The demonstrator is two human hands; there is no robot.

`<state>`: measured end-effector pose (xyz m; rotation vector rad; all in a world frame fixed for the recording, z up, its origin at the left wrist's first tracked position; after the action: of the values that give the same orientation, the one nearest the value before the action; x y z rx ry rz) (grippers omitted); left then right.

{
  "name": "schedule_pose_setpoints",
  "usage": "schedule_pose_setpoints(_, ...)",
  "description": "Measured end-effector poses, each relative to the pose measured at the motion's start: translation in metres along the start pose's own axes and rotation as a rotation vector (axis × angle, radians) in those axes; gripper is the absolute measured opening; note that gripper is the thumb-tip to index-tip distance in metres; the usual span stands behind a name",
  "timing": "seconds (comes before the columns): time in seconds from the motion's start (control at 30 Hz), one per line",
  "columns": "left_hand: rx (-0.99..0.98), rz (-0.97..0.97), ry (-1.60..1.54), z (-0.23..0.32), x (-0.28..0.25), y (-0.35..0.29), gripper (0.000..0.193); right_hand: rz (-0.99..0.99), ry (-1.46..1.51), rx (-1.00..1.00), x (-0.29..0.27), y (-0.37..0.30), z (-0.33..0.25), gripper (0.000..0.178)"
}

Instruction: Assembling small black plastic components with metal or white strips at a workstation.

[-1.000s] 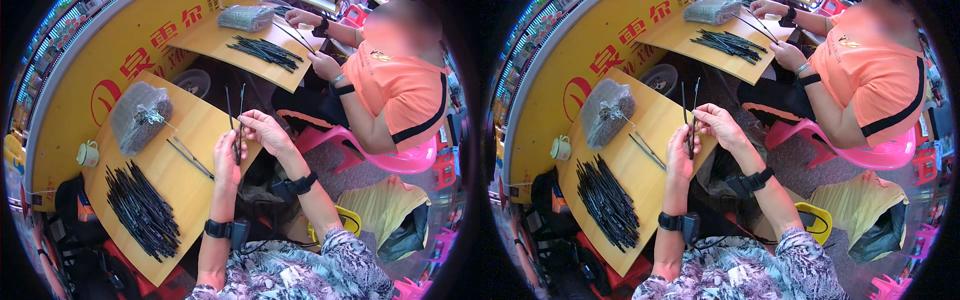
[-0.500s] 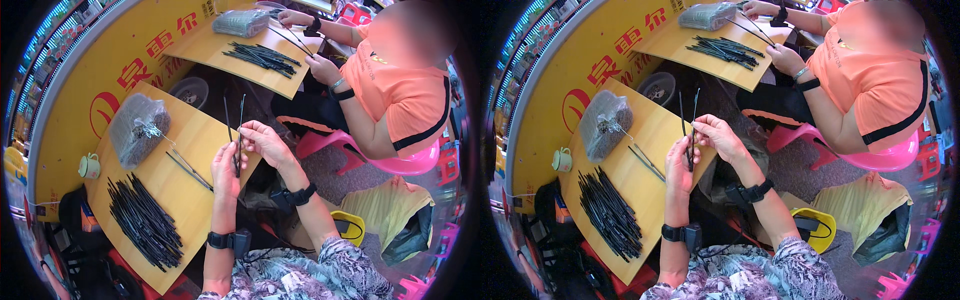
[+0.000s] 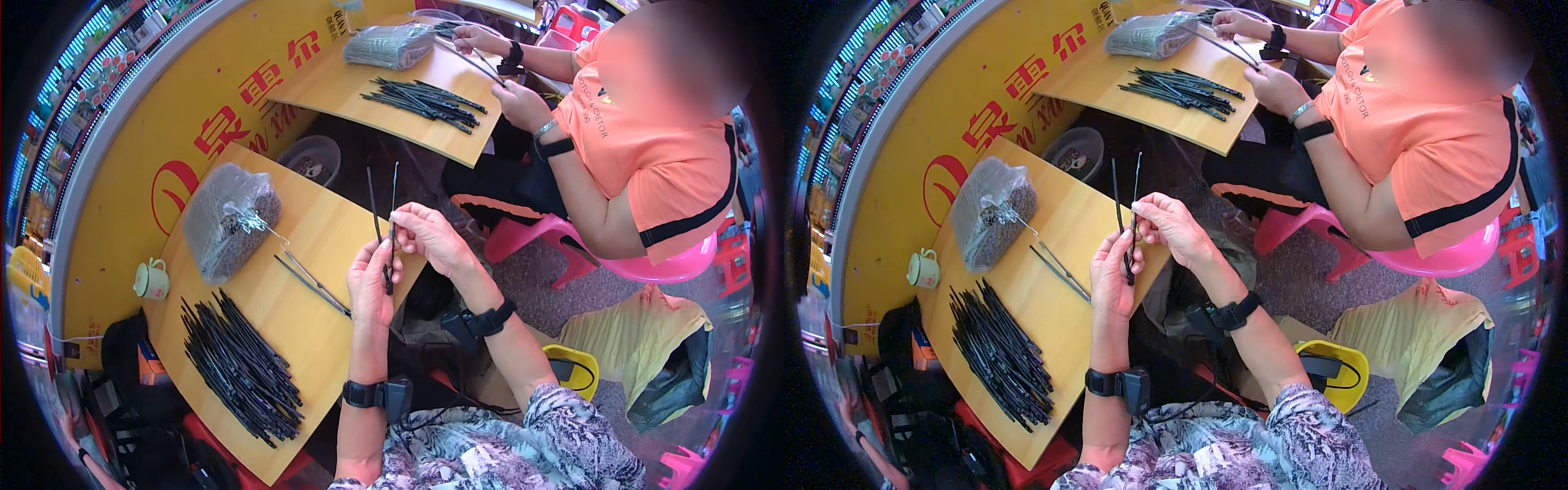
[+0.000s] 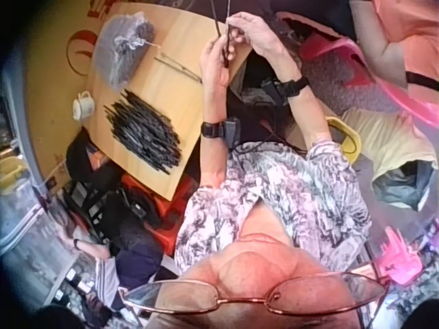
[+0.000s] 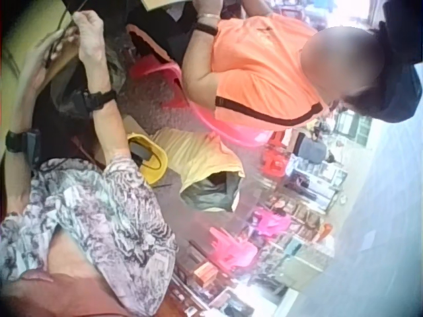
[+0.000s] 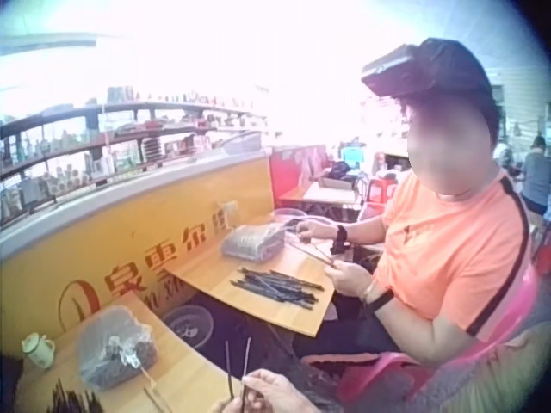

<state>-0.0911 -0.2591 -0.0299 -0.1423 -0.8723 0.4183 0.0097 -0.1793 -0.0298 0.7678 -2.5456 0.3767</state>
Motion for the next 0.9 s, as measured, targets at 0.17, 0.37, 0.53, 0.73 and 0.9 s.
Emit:
schedule_pose_setpoints(0.17,-0.006,-0.02,0.02,0.001,-0.0039,0.0016,0.015,0.002,-0.001,0.024,0.0004,0.0016,0.001,0.013)
schedule_pose_setpoints(0.37,-0.018,-0.034,0.009,0.0012,-0.0042,0.0026,0.015,-0.029,0.038,0.027,-0.0001,-0.0007,0.0005,0.014)
schedule_pose_setpoints(0.53,-0.015,-0.046,0.017,0.0007,-0.0047,0.002,0.016,-0.021,0.041,0.027,0.001,-0.0026,-0.001,0.013)
schedule_pose_setpoints(0.73,-0.015,-0.04,0.035,0.001,-0.0054,0.0025,0.016,-0.019,0.056,0.03,0.002,-0.0035,0.0005,0.013)
schedule_pose_setpoints(0.9,-0.023,-0.027,0.0,0.0026,0.0007,0.0002,0.012,-0.035,0.074,0.013,0.0025,-0.0041,-0.0021,0.013)
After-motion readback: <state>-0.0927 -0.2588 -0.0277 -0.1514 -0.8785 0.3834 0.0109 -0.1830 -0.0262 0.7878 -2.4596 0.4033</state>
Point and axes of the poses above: each hand's wrist, its own y-axis towards the middle knuckle, its own x-axis out of the palm, z = x × y, the point moved 2 cm from there along y, towards the middle knuckle, and after that the axes turned 6 degrees about -y, right-handed, at the moved point
